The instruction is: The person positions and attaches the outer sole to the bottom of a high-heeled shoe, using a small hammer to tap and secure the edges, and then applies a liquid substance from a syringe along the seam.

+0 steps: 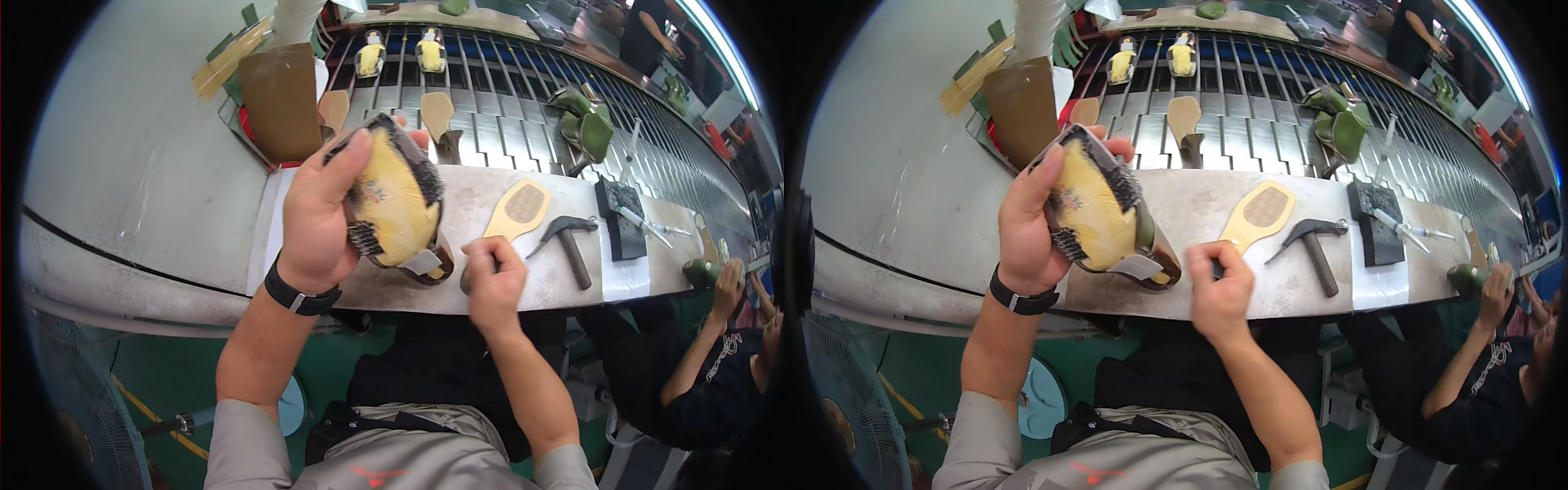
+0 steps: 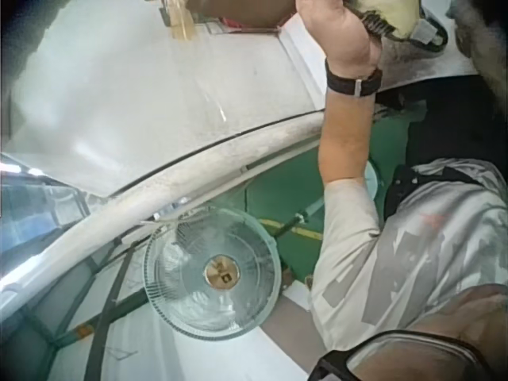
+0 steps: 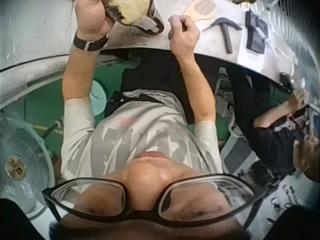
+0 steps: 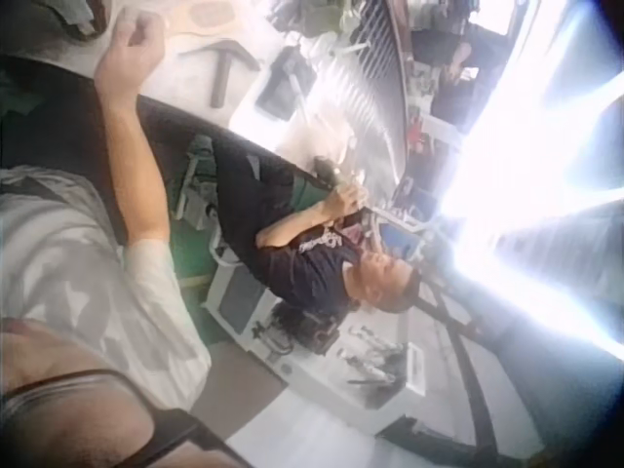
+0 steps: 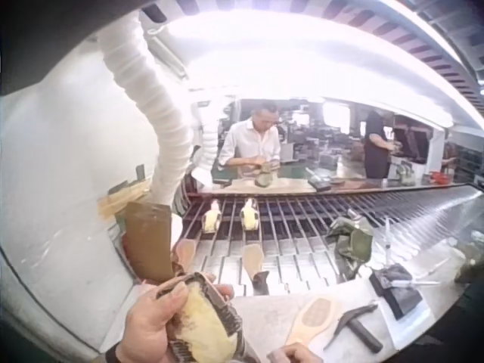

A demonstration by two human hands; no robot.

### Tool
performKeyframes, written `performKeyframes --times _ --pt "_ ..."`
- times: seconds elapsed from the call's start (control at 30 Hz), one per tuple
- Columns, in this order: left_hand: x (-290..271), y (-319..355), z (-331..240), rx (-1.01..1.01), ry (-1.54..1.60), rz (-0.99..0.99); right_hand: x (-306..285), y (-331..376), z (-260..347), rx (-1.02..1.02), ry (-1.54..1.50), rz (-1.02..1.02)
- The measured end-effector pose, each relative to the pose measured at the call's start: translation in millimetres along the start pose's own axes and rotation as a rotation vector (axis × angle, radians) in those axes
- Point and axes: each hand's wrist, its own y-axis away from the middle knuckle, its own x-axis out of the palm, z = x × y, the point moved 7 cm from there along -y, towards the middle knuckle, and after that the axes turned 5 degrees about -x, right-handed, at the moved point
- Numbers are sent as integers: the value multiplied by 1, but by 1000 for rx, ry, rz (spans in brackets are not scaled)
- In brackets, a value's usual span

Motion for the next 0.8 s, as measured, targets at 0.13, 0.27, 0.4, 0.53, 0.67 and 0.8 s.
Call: performKeyframes --times 0.13,0.27,0.4,0.53,0.67,0.8 --pt "11 2 -4 -74 15 80 -28 -10 19 -79 -231 -5" --pt "19 -5 -2 -83 41 131 -21 -13 -12 24 138 66" --pt "20 -1 -6 -102 -31 191 -10 -6 33 -183 384 124" --pt "32 10 -3 -140 -100 207 -5 -4 109 -596 323 114" --pt "28 8 -10 -134 -157 195 20 -8 122 -578 -13 175" --pt "30 9 -5 -129 -204 181 24 -9 132 -634 103 154"
